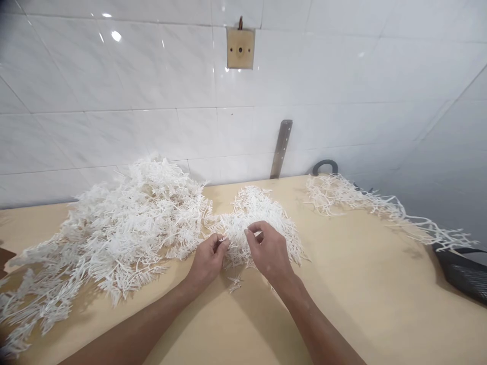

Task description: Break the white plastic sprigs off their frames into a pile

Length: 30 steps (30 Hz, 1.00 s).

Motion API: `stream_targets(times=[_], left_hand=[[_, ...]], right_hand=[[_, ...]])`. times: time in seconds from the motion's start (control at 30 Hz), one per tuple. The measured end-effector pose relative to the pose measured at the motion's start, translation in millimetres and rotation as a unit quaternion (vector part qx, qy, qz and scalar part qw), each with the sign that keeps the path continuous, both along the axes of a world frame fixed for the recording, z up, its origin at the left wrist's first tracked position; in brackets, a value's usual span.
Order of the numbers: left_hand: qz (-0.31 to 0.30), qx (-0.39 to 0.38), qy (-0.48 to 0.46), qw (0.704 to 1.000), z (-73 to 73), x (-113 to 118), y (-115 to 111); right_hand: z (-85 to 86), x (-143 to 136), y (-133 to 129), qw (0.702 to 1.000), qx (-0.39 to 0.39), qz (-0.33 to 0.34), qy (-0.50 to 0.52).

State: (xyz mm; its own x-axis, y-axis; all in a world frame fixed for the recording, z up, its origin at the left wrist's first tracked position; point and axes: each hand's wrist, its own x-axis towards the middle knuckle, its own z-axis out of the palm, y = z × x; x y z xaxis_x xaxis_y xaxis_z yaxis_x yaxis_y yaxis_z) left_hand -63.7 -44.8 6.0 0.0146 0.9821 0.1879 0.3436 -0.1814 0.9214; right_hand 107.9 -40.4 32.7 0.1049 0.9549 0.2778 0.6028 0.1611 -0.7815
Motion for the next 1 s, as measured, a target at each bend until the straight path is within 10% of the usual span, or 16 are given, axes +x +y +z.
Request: stream_targets(times=[0.4,1.0], left_hand=[[0.001,0.062,0.042,0.997,0.8,-2,-3],[-0.013,0.03,0.021,0.999,10.1,-3,0]], right_hand=[[-4.2,-19,-6,0.972,-0.17,0.121,0.108],[-2.8,-18,-11,0.983,-0.044,0.149,-0.1]])
